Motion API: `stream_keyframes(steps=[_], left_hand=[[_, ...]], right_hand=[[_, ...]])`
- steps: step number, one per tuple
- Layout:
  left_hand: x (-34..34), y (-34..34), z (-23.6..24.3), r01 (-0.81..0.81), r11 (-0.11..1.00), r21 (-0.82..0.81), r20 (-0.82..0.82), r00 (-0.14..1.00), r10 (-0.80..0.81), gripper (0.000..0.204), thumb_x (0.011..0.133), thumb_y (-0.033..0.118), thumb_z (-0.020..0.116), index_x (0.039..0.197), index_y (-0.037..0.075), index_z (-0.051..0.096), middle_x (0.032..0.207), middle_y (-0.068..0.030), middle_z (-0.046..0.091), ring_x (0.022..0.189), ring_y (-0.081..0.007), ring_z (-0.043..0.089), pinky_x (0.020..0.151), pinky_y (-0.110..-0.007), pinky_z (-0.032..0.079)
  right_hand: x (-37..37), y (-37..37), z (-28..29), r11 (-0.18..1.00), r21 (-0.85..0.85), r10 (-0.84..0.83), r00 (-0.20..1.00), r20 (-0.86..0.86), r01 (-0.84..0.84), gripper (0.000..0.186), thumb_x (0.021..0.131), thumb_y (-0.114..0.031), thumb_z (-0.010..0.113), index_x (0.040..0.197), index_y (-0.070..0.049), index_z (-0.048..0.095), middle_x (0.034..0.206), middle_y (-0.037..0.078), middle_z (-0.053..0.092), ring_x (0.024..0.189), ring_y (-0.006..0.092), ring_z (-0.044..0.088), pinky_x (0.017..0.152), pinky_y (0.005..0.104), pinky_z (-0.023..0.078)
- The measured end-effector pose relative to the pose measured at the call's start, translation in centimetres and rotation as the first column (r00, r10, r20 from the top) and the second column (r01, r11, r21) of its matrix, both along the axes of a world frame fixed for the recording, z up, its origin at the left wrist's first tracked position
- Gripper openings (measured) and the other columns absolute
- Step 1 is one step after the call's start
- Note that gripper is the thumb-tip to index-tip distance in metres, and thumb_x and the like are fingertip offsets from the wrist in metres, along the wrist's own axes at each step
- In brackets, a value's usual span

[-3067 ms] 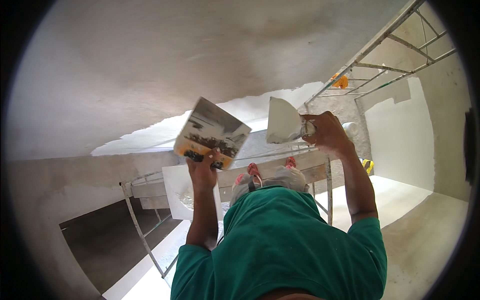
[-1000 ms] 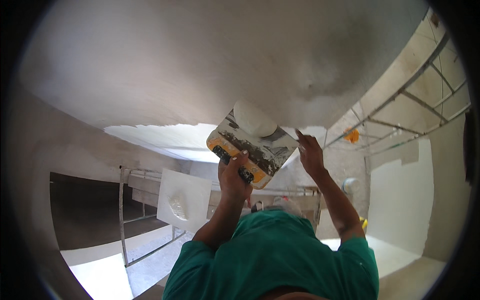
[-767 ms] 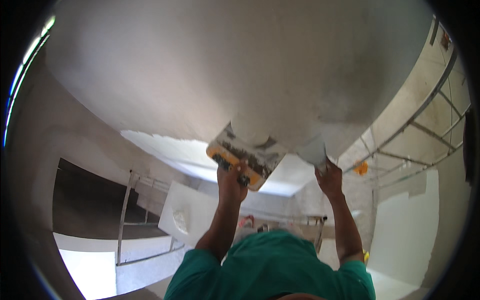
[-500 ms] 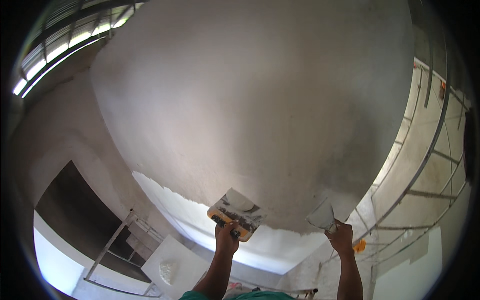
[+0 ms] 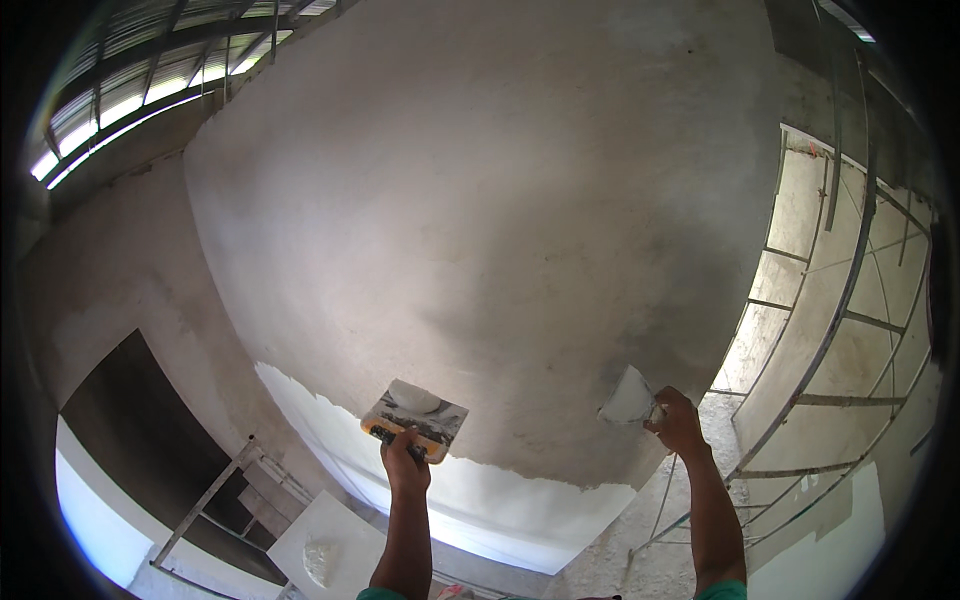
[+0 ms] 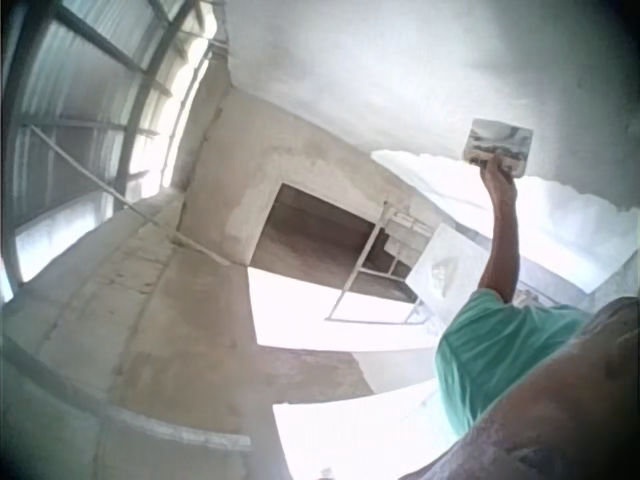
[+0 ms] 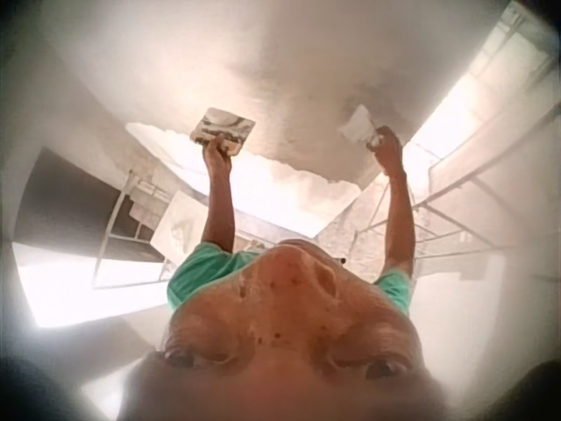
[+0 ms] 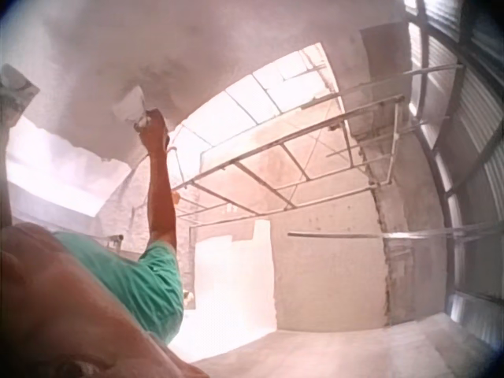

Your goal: The person stands on a scaffold and applies white plaster to a ceiling using a trowel and a hawk. They repeatedly scoop plaster from the hawk and spread it across the ceiling surface in smooth strokes.

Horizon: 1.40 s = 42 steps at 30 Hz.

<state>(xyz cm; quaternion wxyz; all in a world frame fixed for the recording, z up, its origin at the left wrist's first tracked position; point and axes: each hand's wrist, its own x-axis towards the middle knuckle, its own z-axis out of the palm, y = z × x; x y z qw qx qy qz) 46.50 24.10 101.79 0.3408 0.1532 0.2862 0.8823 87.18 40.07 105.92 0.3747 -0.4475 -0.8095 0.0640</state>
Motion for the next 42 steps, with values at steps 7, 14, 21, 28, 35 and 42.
stream_keyframes(steps=[7, 14, 21, 28, 35, 42], left_hand=[[-12.4, 6.4, 10.4, -0.116, 0.985, 0.125, -0.346, 0.926, 0.153, 0.022, 0.083, 0.012, 0.052, 0.101, -0.001, 0.055, 0.093, -0.0073, 0.058, 0.084, -0.0189, 0.059, 0.076, -0.033, 0.049], [-25.3, 12.0, 41.3, -0.411, 0.863, 0.294, -0.655, 0.571, 0.494, 0.021, 0.074, 0.021, 0.065, 0.080, 0.002, 0.060, 0.073, -0.0042, 0.054, 0.061, -0.0141, 0.050, 0.054, -0.032, 0.041], [-26.8, 15.4, 55.6, -0.473, 0.800, 0.370, -0.762, 0.339, 0.552, 0.030, 0.068, 0.020, 0.068, 0.086, -0.003, 0.059, 0.078, -0.0076, 0.056, 0.069, -0.0182, 0.056, 0.060, -0.037, 0.046], [-29.1, 20.6, 61.1, -0.723, 0.606, 0.333, -0.865, 0.022, 0.502, 0.039, 0.068, 0.021, 0.063, 0.090, -0.011, 0.060, 0.084, -0.0139, 0.060, 0.071, -0.0228, 0.057, 0.063, -0.039, 0.045], [-28.3, 22.4, 64.2, -0.755, 0.517, 0.404, -0.883, -0.173, 0.437, 0.037, 0.068, 0.020, 0.058, 0.087, -0.013, 0.059, 0.077, -0.0151, 0.060, 0.070, -0.0230, 0.056, 0.063, -0.040, 0.045], [-17.3, 22.8, 64.4, -0.870, 0.461, 0.176, -0.933, 0.001, 0.359, 0.042, 0.069, 0.023, 0.055, 0.094, -0.010, 0.063, 0.091, -0.0235, 0.065, 0.086, -0.0338, 0.065, 0.073, -0.042, 0.048]], right_hand=[[-0.8, 2.0, 0.3, 0.982, -0.184, -0.054, 0.994, -0.091, 0.036, 0.053, 0.055, -0.007, 0.083, 0.099, -0.006, 0.054, 0.097, 0.009, 0.060, 0.096, 0.0267, 0.062, 0.084, 0.0345, 0.049], [-2.2, 3.6, -2.7, 0.997, -0.070, -0.049, 0.995, -0.084, 0.043, 0.041, 0.054, -0.004, 0.082, 0.086, -0.003, 0.056, 0.096, 0.007, 0.052, 0.093, 0.0229, 0.057, 0.079, 0.0318, 0.048], [-2.4, 5.4, -4.2, 0.987, -0.117, 0.046, 0.891, -0.452, -0.110, 0.040, 0.049, 0.004, 0.074, 0.078, -0.004, 0.048, 0.087, 0.004, 0.044, 0.078, 0.0196, 0.047, 0.070, 0.0266, 0.043], [-2.0, 5.7, -5.5, 0.994, -0.043, -0.107, 0.965, -0.237, 0.100, 0.039, 0.047, 0.001, 0.073, 0.079, -0.004, 0.050, 0.086, 0.004, 0.045, 0.077, 0.0207, 0.049, 0.070, 0.0282, 0.044], [-2.7, 6.4, -5.2, 0.997, -0.077, -0.003, 0.926, -0.377, -0.028, 0.040, 0.048, -0.001, 0.073, 0.080, -0.004, 0.050, 0.085, 0.003, 0.043, 0.077, 0.0182, 0.046, 0.069, 0.0259, 0.041], [-1.4, 7.5, -7.5, 0.955, -0.156, 0.080, 0.725, -0.684, -0.252, 0.040, 0.048, 0.001, 0.074, 0.081, -0.004, 0.051, 0.088, 0.002, 0.042, 0.079, 0.0162, 0.043, 0.071, 0.0266, 0.040]])
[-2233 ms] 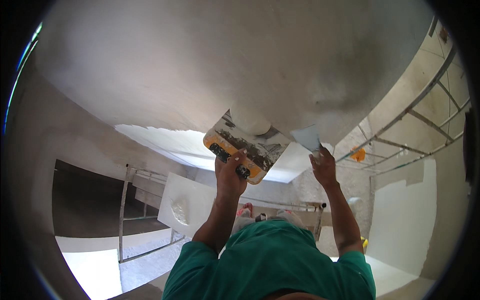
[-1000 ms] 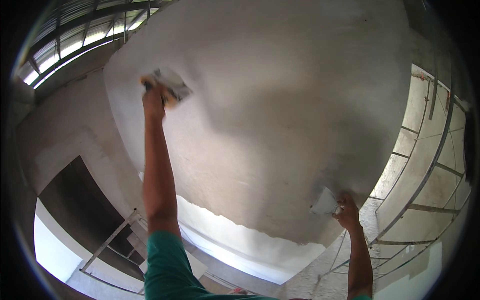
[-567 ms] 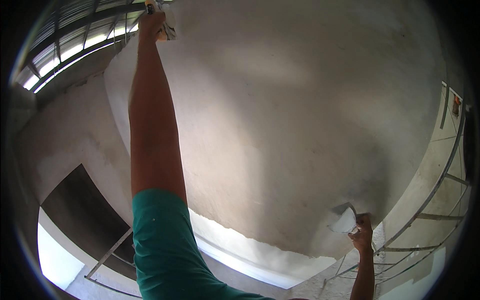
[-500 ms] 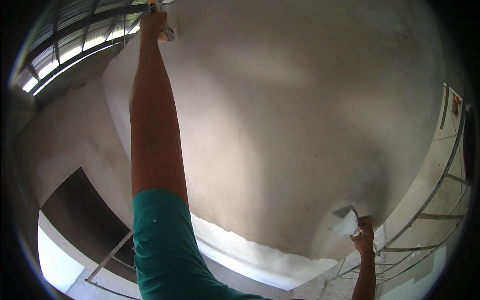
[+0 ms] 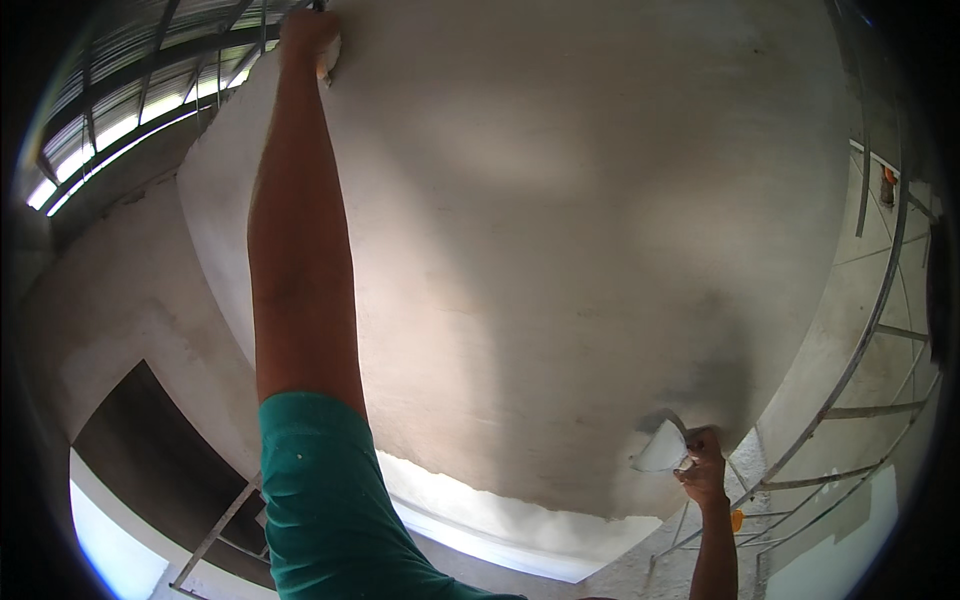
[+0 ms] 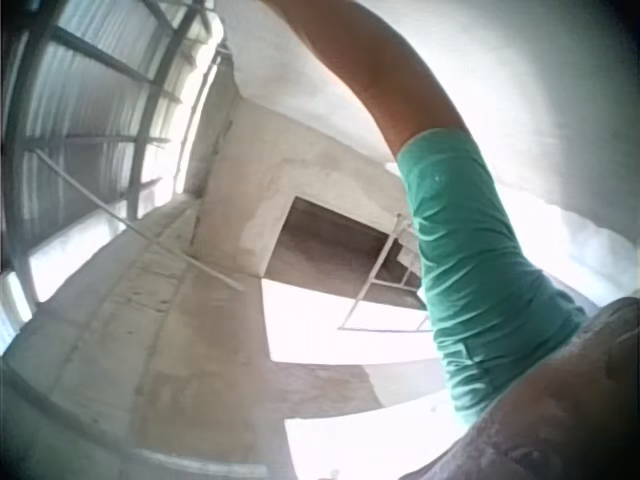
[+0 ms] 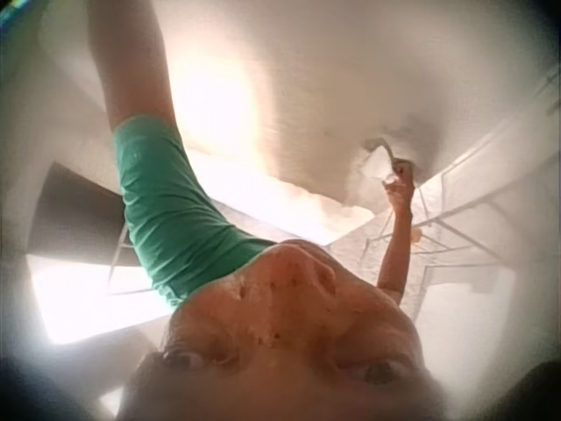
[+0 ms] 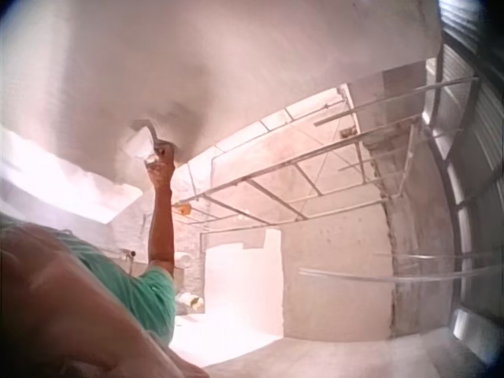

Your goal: The person stands on a scaffold and applies white plaster to a ceiling using a trowel and a hawk. They repeatedly scoop plaster from the hawk and spread it across the ceiling surface in smooth strokes.

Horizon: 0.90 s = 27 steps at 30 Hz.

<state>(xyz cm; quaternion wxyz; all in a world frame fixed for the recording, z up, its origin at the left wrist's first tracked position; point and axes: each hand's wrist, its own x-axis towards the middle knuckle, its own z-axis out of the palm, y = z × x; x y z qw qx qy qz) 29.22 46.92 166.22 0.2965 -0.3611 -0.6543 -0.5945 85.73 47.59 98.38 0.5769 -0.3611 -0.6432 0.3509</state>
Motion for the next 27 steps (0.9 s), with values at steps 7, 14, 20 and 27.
stream_keyframes(steps=[7, 14, 20, 27], left_hand=[[5.2, 2.7, 0.1, -0.127, 0.992, 0.021, -0.360, 0.924, 0.126, 0.044, 0.072, 0.032, 0.056, 0.102, 0.001, 0.066, 0.106, -0.0222, 0.064, 0.102, -0.0369, 0.061, 0.085, -0.044, 0.048], [19.7, 1.6, -2.5, -0.059, 0.993, 0.105, -0.272, 0.959, 0.086, 0.037, 0.077, 0.029, 0.055, 0.103, 0.003, 0.065, 0.104, -0.0220, 0.063, 0.101, -0.0352, 0.060, 0.083, -0.043, 0.049], [33.2, -0.4, -5.7, 0.077, 0.991, 0.110, -0.334, 0.942, -0.036, 0.029, 0.087, 0.023, 0.050, 0.101, 0.003, 0.064, 0.105, -0.0174, 0.065, 0.100, -0.0326, 0.062, 0.084, -0.042, 0.049], [38.7, -1.8, -7.8, 0.139, 0.984, 0.108, -0.487, 0.871, -0.069, 0.029, 0.084, 0.017, 0.049, 0.105, 0.001, 0.061, 0.105, -0.0213, 0.063, 0.100, -0.0370, 0.060, 0.084, -0.044, 0.049]], right_hand=[[1.1, -1.2, 1.3, 0.988, 0.144, 0.051, 0.999, -0.003, -0.050, 0.045, 0.054, 0.000, 0.078, 0.093, -0.014, 0.062, 0.095, 0.003, 0.047, 0.082, 0.0179, 0.048, 0.071, 0.0310, 0.045], [1.4, -2.6, 4.8, 0.986, 0.148, -0.158, 0.756, 0.635, 0.082, 0.039, 0.056, -0.008, 0.079, 0.094, -0.007, 0.069, 0.106, 0.005, 0.051, 0.095, 0.0203, 0.055, 0.083, 0.0324, 0.049], [2.6, -3.3, 5.6, 0.988, 0.141, -0.148, 0.686, 0.713, 0.067, 0.040, 0.059, -0.012, 0.080, 0.097, -0.010, 0.069, 0.110, 0.001, 0.050, 0.099, 0.0182, 0.055, 0.087, 0.0317, 0.049], [2.1, -3.0, 5.8, 0.996, 0.025, -0.080, 0.773, 0.629, 0.084, 0.040, 0.058, -0.011, 0.080, 0.096, -0.009, 0.068, 0.110, 0.002, 0.051, 0.103, 0.0177, 0.055, 0.087, 0.0309, 0.049]])
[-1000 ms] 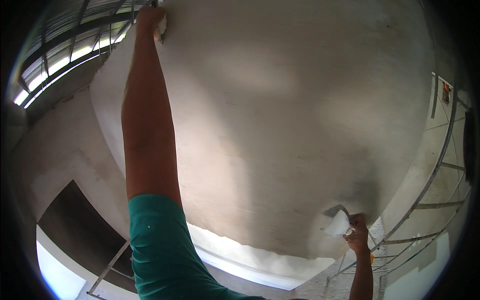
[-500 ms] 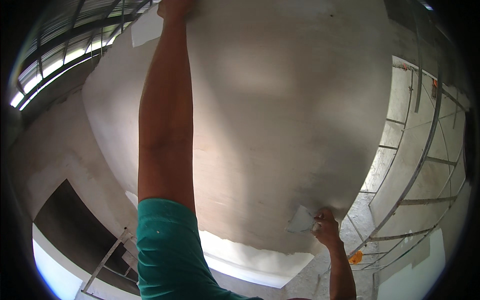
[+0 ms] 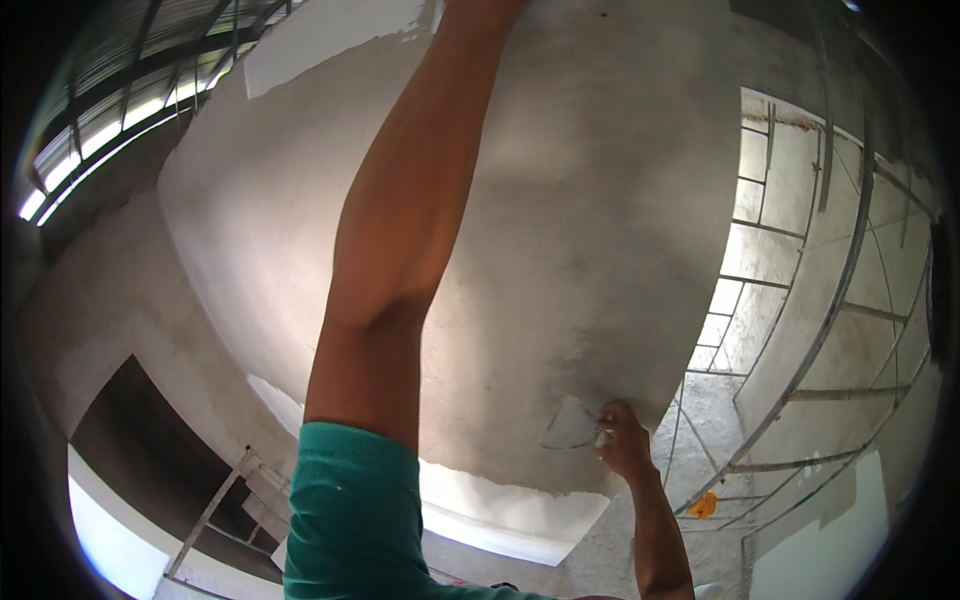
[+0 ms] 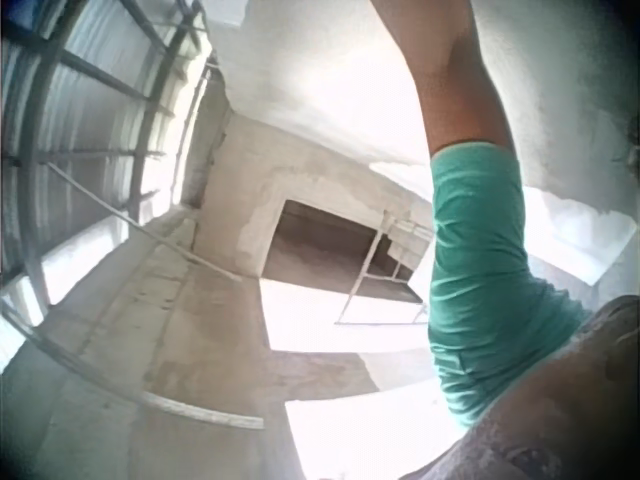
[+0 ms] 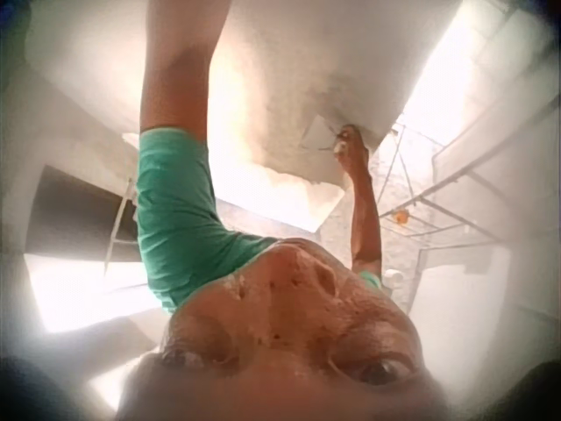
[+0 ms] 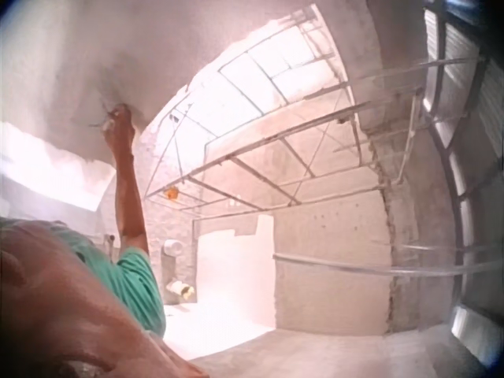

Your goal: The person stands on a scaffold and applies white plaster to a ceiling using a trowel and a hawk. They repeatedly scoop plaster from the hawk and spread it across the ceiling surface in smooth strokes.

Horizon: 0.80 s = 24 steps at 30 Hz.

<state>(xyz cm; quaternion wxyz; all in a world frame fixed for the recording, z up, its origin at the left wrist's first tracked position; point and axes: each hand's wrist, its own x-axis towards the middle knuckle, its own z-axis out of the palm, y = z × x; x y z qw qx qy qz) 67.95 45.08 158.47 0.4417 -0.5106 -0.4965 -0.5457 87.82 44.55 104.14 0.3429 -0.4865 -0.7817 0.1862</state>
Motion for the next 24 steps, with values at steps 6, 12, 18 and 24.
stream_keyframes(steps=[6, 12, 18, 24], left_hand=[[-17.5, -1.5, 2.9, 0.039, 0.959, 0.281, -0.177, 0.984, 0.012, 0.033, 0.074, 0.009, 0.054, 0.104, -0.004, 0.060, 0.105, -0.0273, 0.060, 0.099, -0.0395, 0.057, 0.087, -0.045, 0.045], [-40.7, -1.9, 2.4, -0.155, 0.988, -0.006, 0.325, 0.934, 0.148, 0.047, 0.073, 0.031, 0.058, 0.100, -0.007, 0.063, 0.084, -0.0200, 0.065, 0.080, -0.0309, 0.065, 0.073, -0.040, 0.048], [-47.7, 1.8, 3.0, -0.227, 0.969, -0.094, 0.369, 0.896, 0.245, 0.045, 0.072, 0.030, 0.058, 0.104, -0.001, 0.063, 0.094, -0.0201, 0.066, 0.089, -0.0317, 0.065, 0.077, -0.041, 0.048], [-46.9, 2.5, 5.6, -0.041, 0.993, -0.113, 0.339, 0.938, 0.077, 0.041, 0.070, 0.027, 0.058, 0.093, -0.006, 0.063, 0.084, -0.0161, 0.064, 0.077, -0.0262, 0.062, 0.070, -0.040, 0.046]], right_hand=[[-0.3, 0.4, -1.4, 0.987, 0.155, -0.052, 0.999, 0.003, 0.051, 0.041, 0.056, -0.008, 0.079, 0.094, -0.004, 0.067, 0.109, 0.004, 0.052, 0.099, 0.0228, 0.057, 0.085, 0.0333, 0.048], [-1.5, 1.5, -3.5, 0.978, 0.196, -0.023, 0.965, -0.262, 0.077, 0.031, 0.054, -0.002, 0.075, 0.083, -0.005, 0.062, 0.093, 0.006, 0.051, 0.087, 0.0236, 0.055, 0.080, 0.0298, 0.047], [-1.8, 2.0, -4.8, 0.971, -0.060, 0.090, 0.584, -0.807, -0.231, 0.043, 0.054, 0.006, 0.070, 0.090, -0.006, 0.050, 0.084, 0.002, 0.044, 0.079, 0.0150, 0.046, 0.073, 0.0236, 0.040], [-1.2, 3.7, -8.0, 0.962, -0.058, 0.100, 0.543, -0.834, -0.266, 0.047, 0.057, 0.007, 0.070, 0.096, -0.009, 0.049, 0.087, 0.000, 0.042, 0.084, 0.0116, 0.045, 0.066, 0.0222, 0.043]])
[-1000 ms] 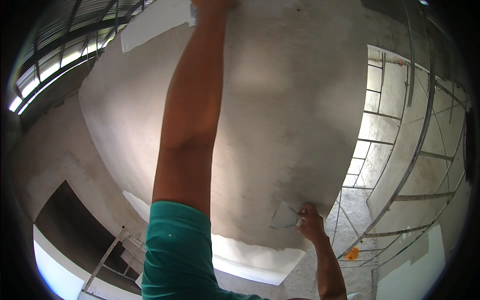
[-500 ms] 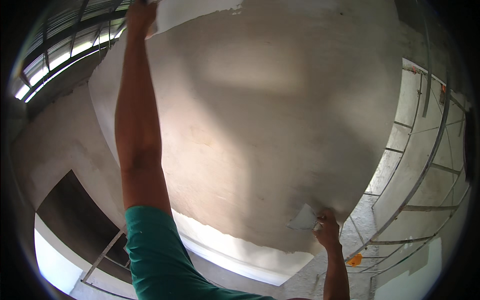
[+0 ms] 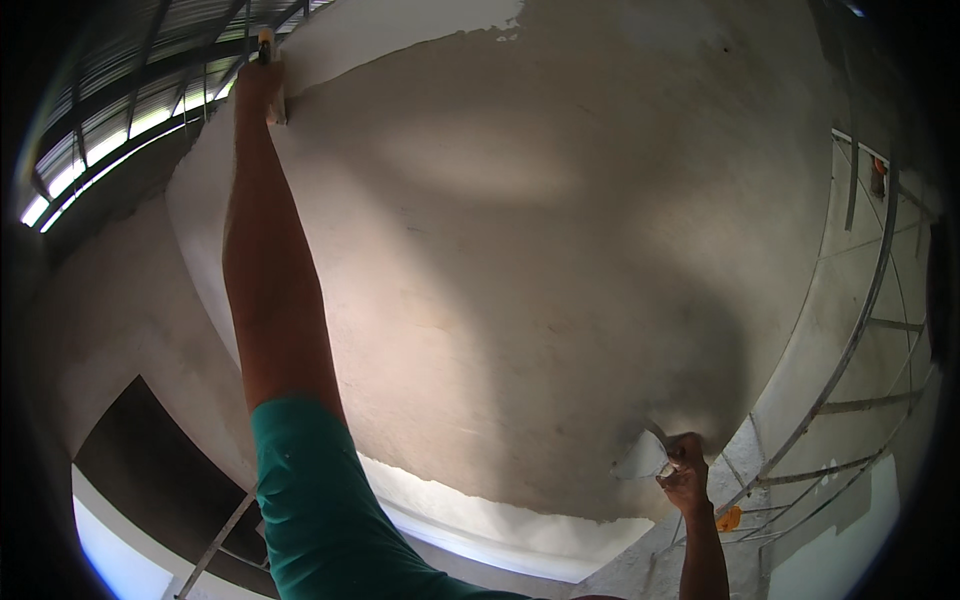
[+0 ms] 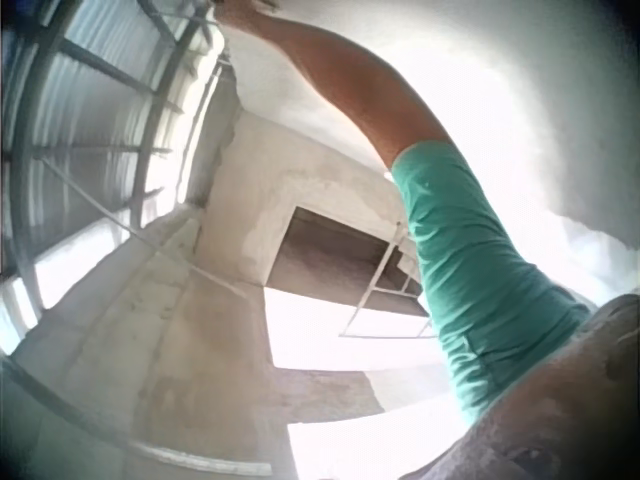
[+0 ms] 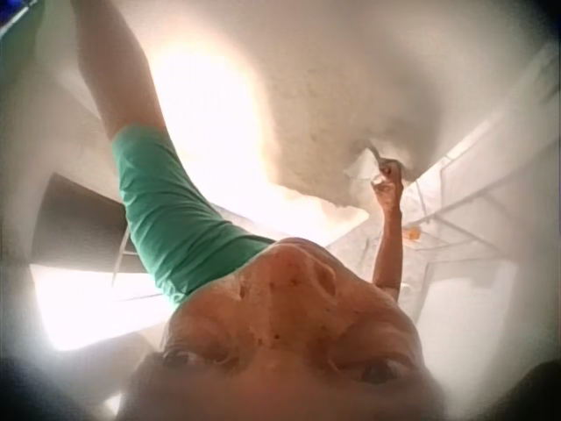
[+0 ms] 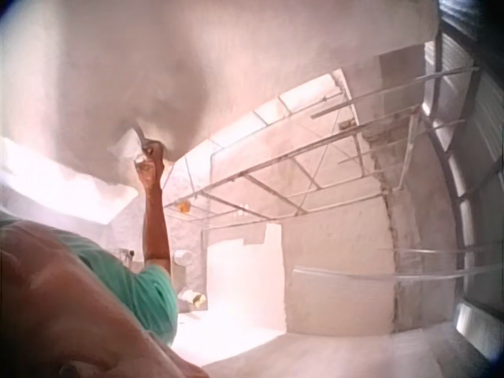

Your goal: The person stands on a scaffold and applies white plaster to a ceiling using a trowel and a hawk. They repeatedly scoop plaster from the hawk and spread it across the ceiling surface in smooth strokes.

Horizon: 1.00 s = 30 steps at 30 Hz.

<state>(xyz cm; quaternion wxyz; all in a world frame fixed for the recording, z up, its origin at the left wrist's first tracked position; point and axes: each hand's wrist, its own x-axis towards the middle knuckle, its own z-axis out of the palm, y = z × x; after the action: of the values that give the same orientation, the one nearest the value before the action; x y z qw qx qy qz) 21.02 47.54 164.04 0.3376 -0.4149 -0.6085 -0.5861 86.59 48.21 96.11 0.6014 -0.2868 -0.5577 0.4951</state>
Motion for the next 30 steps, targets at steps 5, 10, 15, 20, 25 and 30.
stream_keyframes(steps=[5, 10, 15, 20, 25, 30], left_hand=[[9.1, -1.5, 0.4, 0.082, 0.989, -0.126, -0.141, 0.985, -0.099, 0.047, 0.071, 0.035, 0.059, 0.091, -0.007, 0.065, 0.089, -0.0246, 0.066, 0.089, -0.0369, 0.065, 0.075, -0.043, 0.049], [20.1, -0.1, 0.4, 0.169, 0.982, -0.088, -0.367, 0.911, -0.190, 0.040, 0.072, 0.030, 0.060, 0.088, -0.007, 0.064, 0.078, -0.0183, 0.064, 0.063, -0.0259, 0.062, 0.057, -0.040, 0.047], [38.1, -3.3, -3.8, 0.217, 0.974, 0.063, -0.207, 0.958, -0.200, 0.036, 0.076, 0.014, 0.055, 0.104, -0.008, 0.059, 0.109, -0.0314, 0.058, 0.105, -0.0413, 0.057, 0.089, -0.043, 0.046], [41.0, -6.8, -4.5, 0.299, 0.954, -0.012, -0.196, 0.935, -0.295, 0.035, 0.078, 0.015, 0.055, 0.106, -0.005, 0.060, 0.112, -0.0281, 0.058, 0.106, -0.0405, 0.056, 0.089, -0.043, 0.046], [23.4, -2.6, -1.3, 0.151, 0.983, 0.099, -0.330, 0.937, -0.111, 0.045, 0.071, 0.032, 0.062, 0.093, -0.007, 0.064, 0.087, -0.0251, 0.065, 0.077, -0.0343, 0.066, 0.067, -0.042, 0.050], [8.0, -2.5, 1.8, -0.265, 0.960, 0.090, -0.177, 0.945, 0.277, 0.044, 0.071, 0.033, 0.058, 0.092, -0.005, 0.066, 0.095, -0.0264, 0.064, 0.093, -0.0401, 0.062, 0.081, -0.043, 0.050]], right_hand=[[-1.0, -0.3, 2.3, 0.894, 0.434, -0.261, 0.915, 0.308, 0.109, 0.041, 0.063, 0.005, 0.070, 0.094, -0.012, 0.050, 0.091, 0.000, 0.046, 0.085, 0.0136, 0.050, 0.058, 0.0251, 0.047], [-1.6, -0.8, 2.9, 0.926, 0.326, -0.229, 0.970, 0.082, 0.191, 0.036, 0.054, 0.011, 0.069, 0.085, -0.006, 0.062, 0.091, 0.007, 0.051, 0.086, 0.0233, 0.052, 0.075, 0.0304, 0.044], [-0.3, -2.0, 4.5, 0.753, 0.632, -0.597, 0.594, 0.539, 0.183, 0.033, 0.050, 0.002, 0.072, 0.081, -0.008, 0.067, 0.096, 0.005, 0.053, 0.088, 0.0235, 0.056, 0.073, 0.0340, 0.049], [-0.1, -2.8, 6.2, 0.813, 0.553, -0.568, 0.455, 0.685, 0.182, 0.028, 0.053, -0.003, 0.074, 0.080, -0.008, 0.068, 0.097, 0.004, 0.053, 0.088, 0.0217, 0.057, 0.071, 0.0354, 0.050], [0.6, -2.8, 6.0, 0.811, 0.542, -0.576, 0.458, 0.677, 0.219, 0.026, 0.055, -0.003, 0.074, 0.079, -0.005, 0.064, 0.093, 0.007, 0.052, 0.085, 0.0248, 0.057, 0.072, 0.0339, 0.049], [-0.4, -1.7, 4.6, 0.753, 0.613, -0.588, 0.662, 0.464, 0.239, 0.031, 0.054, 0.002, 0.071, 0.082, -0.010, 0.065, 0.093, 0.006, 0.054, 0.086, 0.0249, 0.057, 0.070, 0.0344, 0.050]])
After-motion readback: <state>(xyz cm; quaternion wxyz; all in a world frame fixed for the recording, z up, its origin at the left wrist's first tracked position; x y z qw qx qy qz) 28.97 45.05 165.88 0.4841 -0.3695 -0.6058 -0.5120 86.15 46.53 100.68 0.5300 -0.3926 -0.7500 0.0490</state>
